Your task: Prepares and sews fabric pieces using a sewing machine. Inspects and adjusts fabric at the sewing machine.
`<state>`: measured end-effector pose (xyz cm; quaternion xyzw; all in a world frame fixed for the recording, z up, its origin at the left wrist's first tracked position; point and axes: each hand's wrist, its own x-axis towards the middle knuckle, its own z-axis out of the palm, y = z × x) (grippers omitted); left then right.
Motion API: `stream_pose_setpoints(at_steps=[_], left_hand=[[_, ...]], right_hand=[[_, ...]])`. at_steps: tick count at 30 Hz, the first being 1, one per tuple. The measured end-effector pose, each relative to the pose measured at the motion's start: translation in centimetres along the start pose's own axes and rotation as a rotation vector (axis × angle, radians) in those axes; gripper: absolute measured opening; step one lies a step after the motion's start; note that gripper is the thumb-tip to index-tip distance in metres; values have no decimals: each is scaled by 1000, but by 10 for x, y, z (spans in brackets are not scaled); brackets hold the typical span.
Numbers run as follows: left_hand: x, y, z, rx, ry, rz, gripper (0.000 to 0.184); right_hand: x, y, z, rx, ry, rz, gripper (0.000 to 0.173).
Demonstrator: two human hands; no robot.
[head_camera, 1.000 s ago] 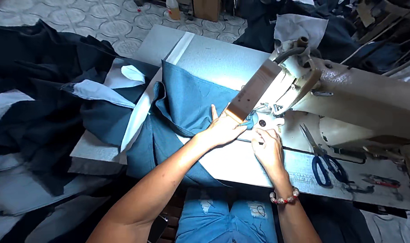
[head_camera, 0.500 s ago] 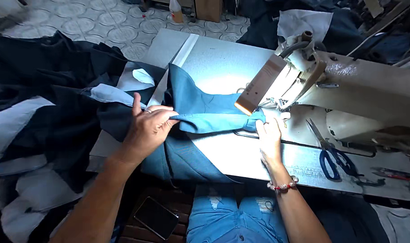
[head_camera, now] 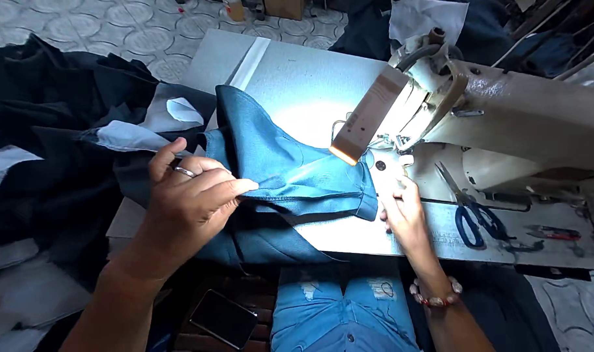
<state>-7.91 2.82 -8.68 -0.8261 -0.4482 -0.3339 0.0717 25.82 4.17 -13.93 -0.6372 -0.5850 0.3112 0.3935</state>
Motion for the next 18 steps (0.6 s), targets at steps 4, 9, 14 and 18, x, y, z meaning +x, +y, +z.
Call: stream_pose_setpoints(at_steps=[4,9,14,18], left_hand=[[0,-3,-3,21,-23,11,25],[-9,-26,-8,257,-112,-80,25],[22,43,42,125,-174,-127,42],[41,92,129,-155,-304,18,69]], right_hand=[[20,-18,19,-376,-175,87,73],[14,-15,20,-378,-228,117,65],[10,-9,19,-212,-139,89,61],[13,-19,22,239,-117,303,57]])
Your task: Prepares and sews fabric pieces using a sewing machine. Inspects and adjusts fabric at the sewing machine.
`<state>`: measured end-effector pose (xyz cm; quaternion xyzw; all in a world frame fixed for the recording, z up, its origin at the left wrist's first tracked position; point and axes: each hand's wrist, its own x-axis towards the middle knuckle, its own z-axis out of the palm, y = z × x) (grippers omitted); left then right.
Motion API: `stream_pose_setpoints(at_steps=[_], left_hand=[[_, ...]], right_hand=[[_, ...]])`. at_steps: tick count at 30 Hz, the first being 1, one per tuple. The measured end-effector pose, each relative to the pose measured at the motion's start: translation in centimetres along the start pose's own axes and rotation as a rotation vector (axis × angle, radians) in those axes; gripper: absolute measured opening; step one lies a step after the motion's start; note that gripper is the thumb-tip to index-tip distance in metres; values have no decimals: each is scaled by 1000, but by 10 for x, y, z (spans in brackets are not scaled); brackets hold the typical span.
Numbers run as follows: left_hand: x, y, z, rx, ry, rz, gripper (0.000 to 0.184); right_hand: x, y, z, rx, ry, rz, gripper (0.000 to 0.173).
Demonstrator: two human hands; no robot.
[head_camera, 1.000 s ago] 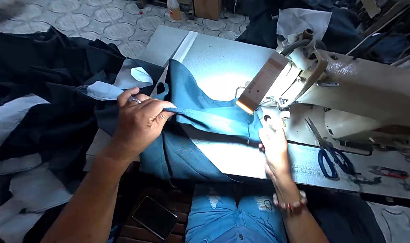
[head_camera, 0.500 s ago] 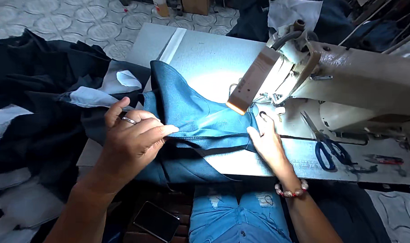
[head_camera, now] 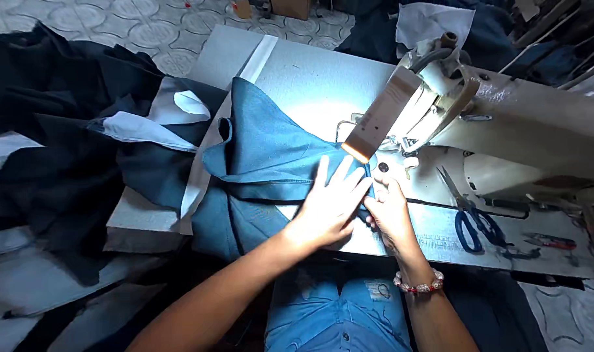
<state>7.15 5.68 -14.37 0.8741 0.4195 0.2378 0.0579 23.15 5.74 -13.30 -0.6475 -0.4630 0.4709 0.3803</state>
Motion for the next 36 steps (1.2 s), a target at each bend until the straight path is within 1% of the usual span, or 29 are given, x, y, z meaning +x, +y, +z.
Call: stream_pose_setpoints(at_steps=[1,2,3,4,5,6,7,8,10,11,12,13,14,15,17,20,24,28,31,34,36], left_hand=[[11,-1,15,-4,-6,12,72],[21,-5,25,6,37,32,66],[29,-9,31,15,103,61,52],[36,-14,35,30,186,111,34],[40,-21,37,43,259,177,21],[42,-27,37,62,301,250,12],[41,-33,34,87,323,312,11],[38,-36,30,84,306,364,16],[26,-35,23,32,171,416,18],[19,-33,23,-1,87,388,15],[12,-30,24,-34,12,323,19],[7,-26,25,-63,-36,240,29],[4,-22,24,-92,-67,165,37],[2,-18,24,-113,-75,113,40],[2,-13,24,-148,-80,51,41],[1,-12,21,-166,-149,42,42],[0,-17,15,-217,-252,78,42],[1,-19,19,-294,-193,68,41],[0,-17,20,-281,-184,55,42],[-1,-14,22,-222,-167,92,41],[-2,-14,23,-206,-133,118,40]], right_hand=[[-2,-3,2,134,10,43,53],[-3,-7,4,238,27,75,49],[-5,-11,6,310,48,92,46],[-7,-13,7,363,68,98,43],[-8,-13,8,393,72,91,41],[-8,-11,7,400,61,78,40],[-7,-7,5,377,34,60,42],[-6,-3,1,313,3,41,45],[-1,5,-7,38,-48,-1,53],[1,8,-11,-112,-62,-24,56],[1,10,-14,-226,-66,-47,58],[0,10,-16,-307,-59,-67,58],[-2,10,-17,-359,-41,-94,58],[-4,11,-17,-394,-21,-120,56],[-7,16,-15,-439,31,-183,48],[-11,24,-11,-474,107,-296,34],[-17,32,-2,-559,183,-466,29],[-29,24,9,-790,196,-456,35],[-32,26,13,-918,216,-453,37],[-33,23,14,-971,170,-435,41],[-33,17,14,-1001,104,-364,42]])
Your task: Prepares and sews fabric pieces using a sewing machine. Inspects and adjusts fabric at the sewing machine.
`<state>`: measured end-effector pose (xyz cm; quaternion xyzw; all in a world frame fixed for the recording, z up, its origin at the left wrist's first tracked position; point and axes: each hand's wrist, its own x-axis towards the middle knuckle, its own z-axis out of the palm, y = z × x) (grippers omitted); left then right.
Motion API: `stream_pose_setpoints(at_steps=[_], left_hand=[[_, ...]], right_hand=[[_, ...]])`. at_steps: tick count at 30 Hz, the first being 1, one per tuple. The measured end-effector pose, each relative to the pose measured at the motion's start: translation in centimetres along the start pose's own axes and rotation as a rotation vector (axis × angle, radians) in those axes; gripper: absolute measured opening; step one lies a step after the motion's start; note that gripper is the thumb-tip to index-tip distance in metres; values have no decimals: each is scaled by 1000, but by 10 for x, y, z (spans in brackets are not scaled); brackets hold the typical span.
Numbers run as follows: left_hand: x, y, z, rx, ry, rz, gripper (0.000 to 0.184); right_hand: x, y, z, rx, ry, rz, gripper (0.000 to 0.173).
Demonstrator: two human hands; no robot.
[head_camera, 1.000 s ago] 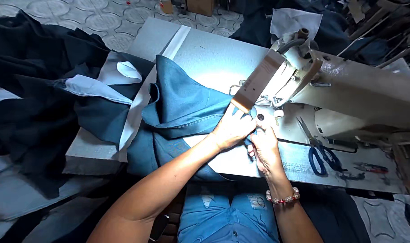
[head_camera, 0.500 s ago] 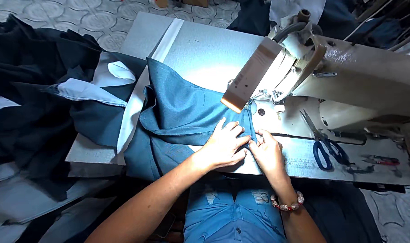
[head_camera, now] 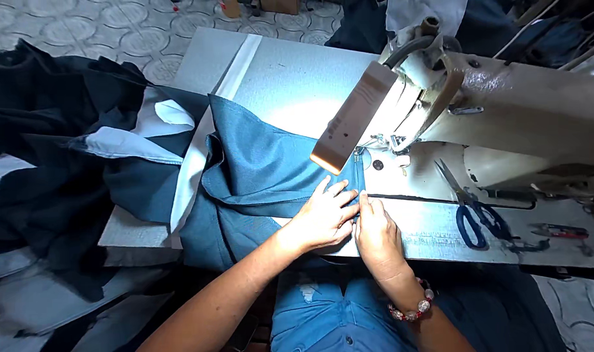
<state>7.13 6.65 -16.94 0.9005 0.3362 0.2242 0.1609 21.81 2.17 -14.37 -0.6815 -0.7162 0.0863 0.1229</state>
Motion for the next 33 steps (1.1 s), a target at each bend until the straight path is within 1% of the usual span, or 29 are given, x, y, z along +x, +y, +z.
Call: stream_pose_setpoints(at_steps=[3,8,11,14,17,20,22,26,30,33], left_hand=[[-3,1,1,-6,21,-29,40],[-10,-1,-3,-69,-32,-120,43],[-12,-7,-4,-81,-40,-100,43],[-12,-11,-4,-80,-31,-80,43],[-9,-14,-5,-63,-33,-94,43],[-1,-24,-7,-57,-41,-119,42],[6,-32,-7,-41,-34,-118,42],[19,-45,-4,-19,23,-95,39],[27,-53,-3,-15,63,-92,40],[30,-53,-2,-44,71,-124,36]], right_hand=[[4,-1,-4,-8,-42,15,41],[2,-2,-2,35,6,0,41],[3,-3,-4,49,-19,-8,40],[4,-2,-3,69,4,-26,39],[9,0,0,95,21,-23,38],[26,-2,-7,111,-115,31,38],[39,-3,-10,113,-173,56,39],[59,-4,-13,107,-213,95,39],[68,-1,-11,130,-178,72,37],[64,20,-6,287,-72,-15,38]])
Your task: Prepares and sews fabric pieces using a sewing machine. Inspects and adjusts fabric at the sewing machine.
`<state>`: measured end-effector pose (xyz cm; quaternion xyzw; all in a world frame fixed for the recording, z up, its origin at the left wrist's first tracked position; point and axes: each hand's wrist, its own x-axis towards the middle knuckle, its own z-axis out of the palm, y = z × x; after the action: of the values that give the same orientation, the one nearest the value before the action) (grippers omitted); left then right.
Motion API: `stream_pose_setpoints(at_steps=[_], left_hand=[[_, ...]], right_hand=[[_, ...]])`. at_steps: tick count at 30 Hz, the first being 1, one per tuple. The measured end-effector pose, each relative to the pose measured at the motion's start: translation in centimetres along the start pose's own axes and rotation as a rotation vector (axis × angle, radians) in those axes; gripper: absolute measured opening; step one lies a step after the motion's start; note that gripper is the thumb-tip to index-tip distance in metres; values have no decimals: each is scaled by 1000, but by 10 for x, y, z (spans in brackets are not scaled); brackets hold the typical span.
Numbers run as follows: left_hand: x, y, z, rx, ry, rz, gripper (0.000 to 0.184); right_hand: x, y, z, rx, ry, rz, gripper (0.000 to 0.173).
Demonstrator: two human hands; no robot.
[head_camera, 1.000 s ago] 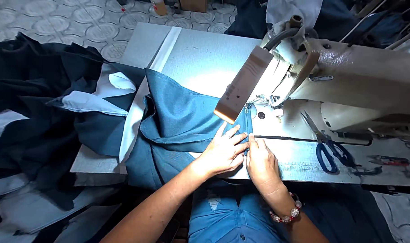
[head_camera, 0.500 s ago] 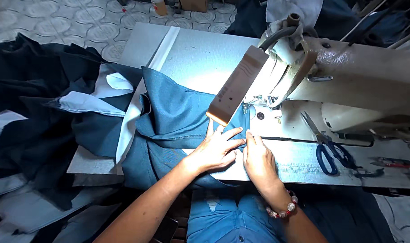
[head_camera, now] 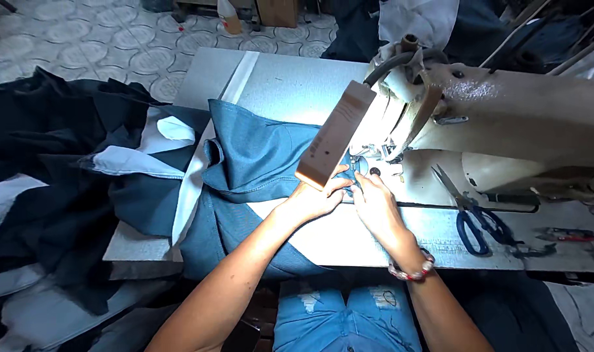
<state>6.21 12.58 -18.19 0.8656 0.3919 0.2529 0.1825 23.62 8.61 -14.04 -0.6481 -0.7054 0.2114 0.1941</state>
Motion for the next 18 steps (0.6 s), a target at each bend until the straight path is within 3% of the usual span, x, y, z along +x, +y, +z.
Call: stream_pose_setpoints(at_steps=[3,6,9,11,12,15,18], left_hand=[[1,5,-2,-150,44,-123,34],[-12,21,-29,-25,3,-159,41],[-50,27,-83,428,-103,-292,87],[-84,16,-118,490,-92,-463,99],[-102,5,-130,495,-50,-502,87],[-137,-27,-140,379,151,-410,22],[-134,-25,-141,185,399,-256,26]], right_hand=[[-9,23,-3,35,79,-16,55],[-13,23,8,-35,221,13,41],[-2,19,17,40,324,49,34],[3,14,16,166,298,68,34],[4,12,16,200,275,71,33],[9,12,22,288,296,27,24],[7,16,22,490,314,19,25]])
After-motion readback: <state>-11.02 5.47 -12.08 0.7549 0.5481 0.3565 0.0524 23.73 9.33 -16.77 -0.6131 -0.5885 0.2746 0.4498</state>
